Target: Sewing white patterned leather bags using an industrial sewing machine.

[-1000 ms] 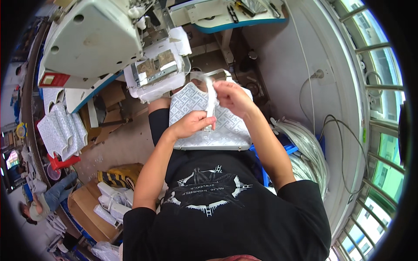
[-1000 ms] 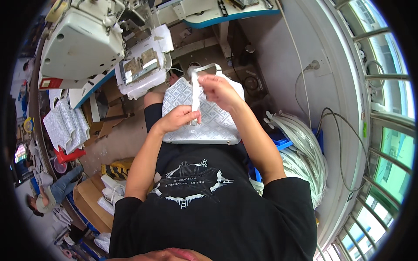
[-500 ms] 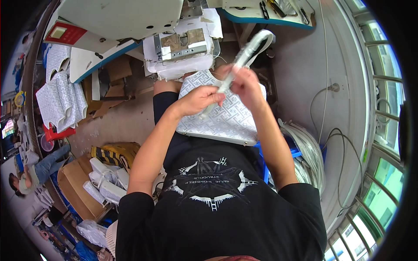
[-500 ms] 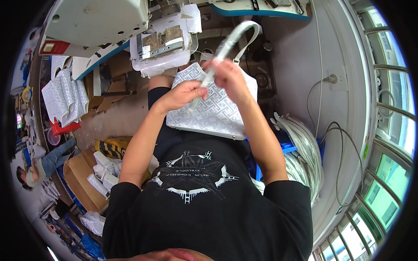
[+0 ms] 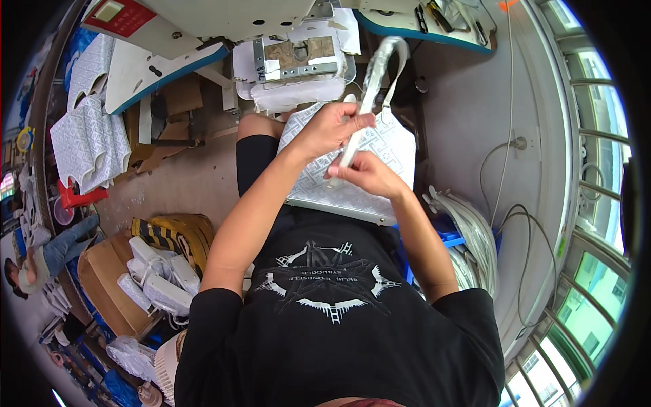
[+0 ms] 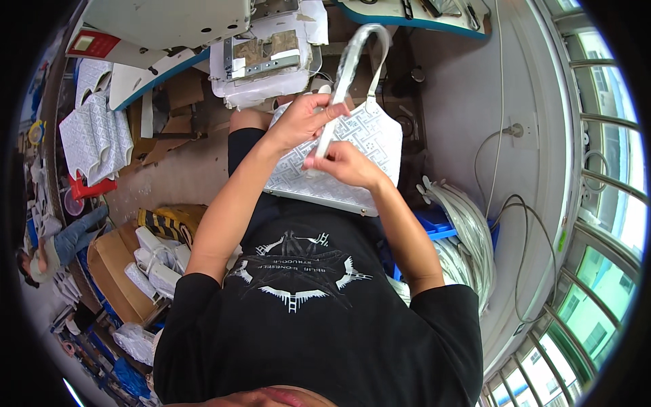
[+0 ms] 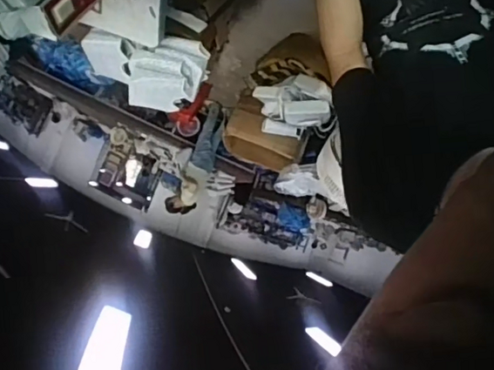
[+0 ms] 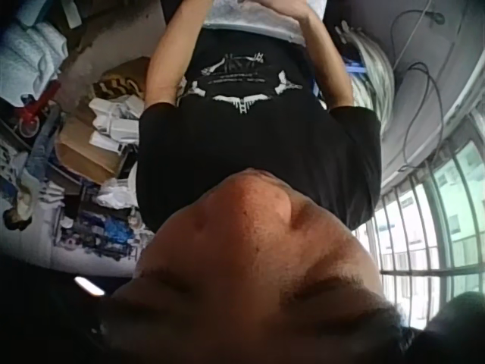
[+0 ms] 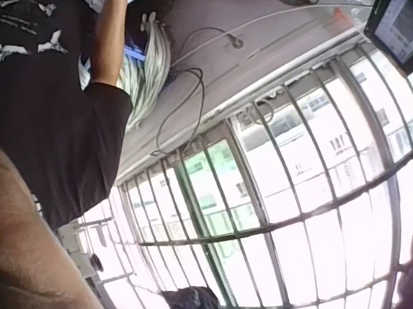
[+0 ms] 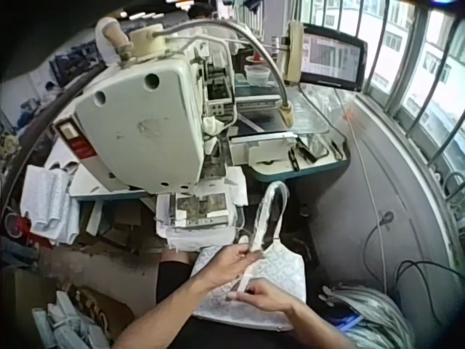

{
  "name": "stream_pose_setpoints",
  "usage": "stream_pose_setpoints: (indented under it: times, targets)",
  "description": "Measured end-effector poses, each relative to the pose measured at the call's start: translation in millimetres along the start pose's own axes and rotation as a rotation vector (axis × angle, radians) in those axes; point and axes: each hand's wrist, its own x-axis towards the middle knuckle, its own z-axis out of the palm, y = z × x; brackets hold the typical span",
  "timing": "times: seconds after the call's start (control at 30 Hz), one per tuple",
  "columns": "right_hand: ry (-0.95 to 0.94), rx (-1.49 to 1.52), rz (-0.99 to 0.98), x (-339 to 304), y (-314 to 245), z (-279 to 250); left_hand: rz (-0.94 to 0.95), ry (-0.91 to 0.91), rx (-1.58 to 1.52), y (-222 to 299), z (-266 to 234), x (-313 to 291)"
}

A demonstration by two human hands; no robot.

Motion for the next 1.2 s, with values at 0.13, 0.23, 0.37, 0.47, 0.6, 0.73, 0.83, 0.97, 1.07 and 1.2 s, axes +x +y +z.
stream_pose_setpoints:
  times: [0.13,0.23,0.37,0.47,0.6,0.73,0.83,0.97,1.07,1.2]
  targets:
    - [0.291,0.401,0.36,5,-14,-18,0.025,0.041,0.233,-11,-1,-21]
    - [0.315,0.473,0.252,11,-23,-24,-0.043,-0.071,0.379,-28,-4,-41]
    - [0.374,0.708,0.154,18,-11,-57,0.055,-0.148,0.367,-45,1,-48]
    - [0.376,0.372,0.093,22,-1,-32,0.12,-0.096,0.275,-53,5,-46]
    - [0.381,0.417,0.174,23,-21,-25,0.236,0.039,0.12,-45,4,-37]
    - [0.476,0.636,0.156,19,-17,-41,-0.208,-0.082,-0.03,-31,6,-45]
    - [0.564,0.671,0.107,21,-18,-44,0.028,-0.046,0.023,-34,18,-70]
    - [0.537,0.613,0.153,24,-30,-26,0.058,-0.002,0.145,-40,26,-58]
    - [0.288,0.58,0.26,21,-35,-17,-0.006,-0.019,0.076,-38,34,-59]
    - [0.743,0.962,-0.061,49,9,-78,-0.069,-0.137,0.042,-42,38,-72]
